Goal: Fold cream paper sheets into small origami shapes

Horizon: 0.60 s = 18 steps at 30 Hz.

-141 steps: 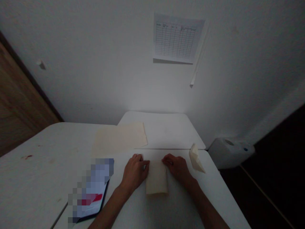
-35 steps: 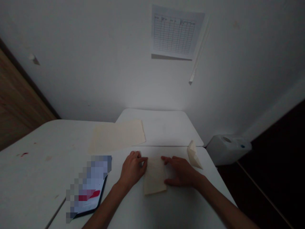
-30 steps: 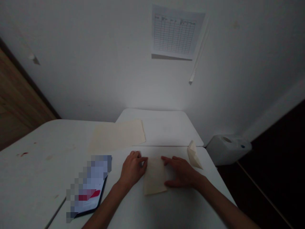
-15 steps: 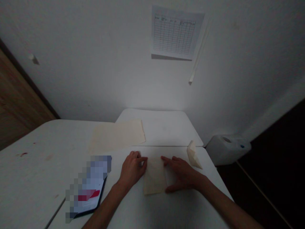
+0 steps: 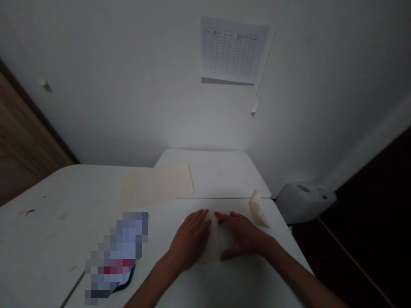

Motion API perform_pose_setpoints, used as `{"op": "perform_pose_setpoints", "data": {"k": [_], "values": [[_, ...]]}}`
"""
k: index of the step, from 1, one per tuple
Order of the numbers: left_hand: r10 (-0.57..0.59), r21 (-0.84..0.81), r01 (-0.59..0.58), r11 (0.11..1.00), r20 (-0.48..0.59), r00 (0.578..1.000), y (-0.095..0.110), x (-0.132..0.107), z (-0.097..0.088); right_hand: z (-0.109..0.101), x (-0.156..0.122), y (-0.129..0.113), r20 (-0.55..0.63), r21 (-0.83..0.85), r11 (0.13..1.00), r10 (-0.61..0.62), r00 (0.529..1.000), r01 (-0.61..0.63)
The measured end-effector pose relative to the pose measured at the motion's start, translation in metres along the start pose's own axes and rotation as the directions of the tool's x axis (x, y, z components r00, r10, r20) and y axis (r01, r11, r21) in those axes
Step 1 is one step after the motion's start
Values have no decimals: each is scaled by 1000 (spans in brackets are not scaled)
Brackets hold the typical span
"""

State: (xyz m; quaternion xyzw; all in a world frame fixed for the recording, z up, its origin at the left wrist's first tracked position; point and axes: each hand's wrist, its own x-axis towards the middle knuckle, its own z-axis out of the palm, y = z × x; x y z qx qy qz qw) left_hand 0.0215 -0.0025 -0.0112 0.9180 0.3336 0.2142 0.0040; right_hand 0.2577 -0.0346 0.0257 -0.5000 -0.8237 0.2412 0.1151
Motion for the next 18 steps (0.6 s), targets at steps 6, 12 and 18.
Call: {"op": "perform_pose_setpoints", "data": {"k": [6,12,18], "values": [[16,-34,-11,999,122,992,5,-9,-6,2,1,4,-12,25,999,28,1000,-28],[-108,-40,117,992,165,980,5,-19,-12,0,2,13,-152,23,999,36,988,-32],[-166,-7,167,986,97,981,17,-18,-2,17,3,-10,-409,-100,994,-5,913,-40]]}}
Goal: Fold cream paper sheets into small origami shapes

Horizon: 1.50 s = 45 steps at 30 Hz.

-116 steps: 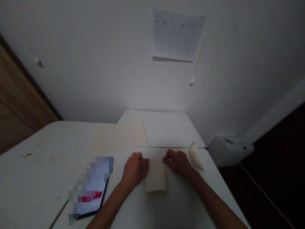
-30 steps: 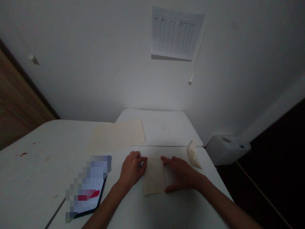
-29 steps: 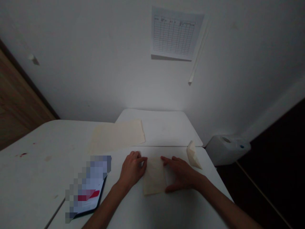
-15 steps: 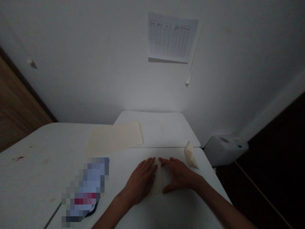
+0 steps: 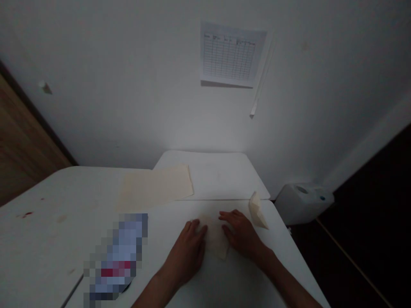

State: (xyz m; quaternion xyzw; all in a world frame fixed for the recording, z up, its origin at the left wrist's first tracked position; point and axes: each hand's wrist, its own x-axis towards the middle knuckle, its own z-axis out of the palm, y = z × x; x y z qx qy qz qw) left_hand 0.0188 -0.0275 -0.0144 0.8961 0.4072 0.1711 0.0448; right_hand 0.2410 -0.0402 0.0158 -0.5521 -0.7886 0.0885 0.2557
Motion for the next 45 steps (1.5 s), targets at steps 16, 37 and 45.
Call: {"op": "perform_pose_setpoints", "data": {"k": [16,37,45], "values": [[96,16,-96,995,-34,995,-20,5,1,29,-3,-11,117,-68,991,-103,988,112],[-1,-1,1,1000,-15,1000,-18,3,-4,33,-15,-30,229,-161,987,37,973,1],[6,-38,-9,999,-59,998,-19,3,-4,26,-21,-15,213,-212,977,81,974,-35]]}}
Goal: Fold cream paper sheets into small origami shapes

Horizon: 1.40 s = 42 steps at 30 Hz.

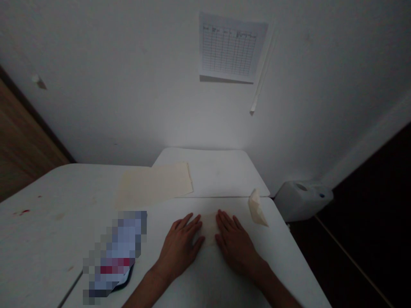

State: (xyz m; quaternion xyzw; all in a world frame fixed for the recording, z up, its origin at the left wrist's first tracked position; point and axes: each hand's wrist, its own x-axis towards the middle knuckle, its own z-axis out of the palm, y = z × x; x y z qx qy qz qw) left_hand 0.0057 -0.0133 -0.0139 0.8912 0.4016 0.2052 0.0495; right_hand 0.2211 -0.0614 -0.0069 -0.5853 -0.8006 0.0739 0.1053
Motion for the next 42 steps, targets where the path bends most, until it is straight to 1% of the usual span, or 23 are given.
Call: {"op": "perform_pose_setpoints", "data": {"k": [3,8,12,17,19,21,23,25,27,30,36,42], "values": [[-3,-2,3,1000,2,1000,1,0,-1,3,-1,2,-16,-7,1000,21,1000,-21],[-11,4,10,1000,20,1000,1,0,-1,4,-6,12,-35,-26,995,92,995,-93],[-5,1,5,1000,7,1000,0,-1,0,4,-9,16,-50,-45,992,116,992,-118],[6,-8,-7,1000,-24,1000,1,-2,1,9,-12,20,-112,-66,983,162,980,-170],[9,-7,-9,1000,-26,1000,2,-2,0,8,-14,19,-131,-86,982,159,979,-171],[12,-8,-12,1000,-23,1000,3,-2,-1,5,-16,13,-126,-99,989,100,987,-113],[14,-11,-14,1000,-29,999,4,-2,-1,2,-17,2,-90,-82,997,-18,996,11],[15,-7,-15,1000,-34,999,4,-2,-1,-1,-18,-11,-46,-45,992,-123,991,121],[13,1,-13,1000,-30,999,4,-2,-1,-1,-19,-19,-13,-14,987,-159,987,159],[8,9,-8,1000,-24,1000,3,-2,0,1,-24,-17,3,-16,993,-114,993,114],[11,-9,-11,1000,-43,999,3,-2,1,5,-46,10,-50,-56,998,34,998,-37],[14,-15,-14,1000,-11,1000,5,-3,-4,12,-55,20,-120,-62,993,91,989,-99]]}}
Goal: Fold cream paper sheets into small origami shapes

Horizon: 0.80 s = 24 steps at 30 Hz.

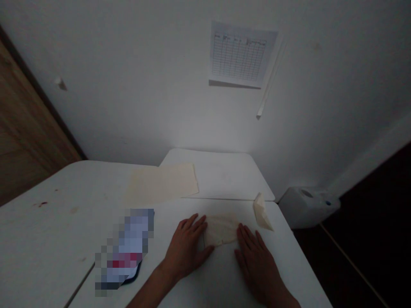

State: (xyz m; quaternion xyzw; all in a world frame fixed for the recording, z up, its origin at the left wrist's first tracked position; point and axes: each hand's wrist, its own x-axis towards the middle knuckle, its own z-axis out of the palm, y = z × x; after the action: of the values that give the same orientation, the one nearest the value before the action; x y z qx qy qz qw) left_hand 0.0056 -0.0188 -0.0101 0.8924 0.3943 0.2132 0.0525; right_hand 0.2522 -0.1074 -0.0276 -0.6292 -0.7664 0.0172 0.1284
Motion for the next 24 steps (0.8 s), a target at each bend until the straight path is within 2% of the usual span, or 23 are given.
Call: {"op": "perform_pose_setpoints", "data": {"k": [4,8,12,18,24], "values": [[1,8,-1,1000,0,1000,-1,-1,1,3,3,4,-87,26,999,26,996,-24],[8,30,-7,1000,-21,1000,-2,-2,5,-3,12,6,-165,117,993,51,985,-32],[7,36,-5,999,-41,999,-1,-2,6,-12,23,3,-163,196,980,11,987,21],[16,55,-15,998,-14,1000,4,1,-1,-16,36,0,-157,268,961,-26,987,68],[34,68,-29,997,-70,997,3,2,3,-17,42,4,-188,373,919,-62,980,130]]}}
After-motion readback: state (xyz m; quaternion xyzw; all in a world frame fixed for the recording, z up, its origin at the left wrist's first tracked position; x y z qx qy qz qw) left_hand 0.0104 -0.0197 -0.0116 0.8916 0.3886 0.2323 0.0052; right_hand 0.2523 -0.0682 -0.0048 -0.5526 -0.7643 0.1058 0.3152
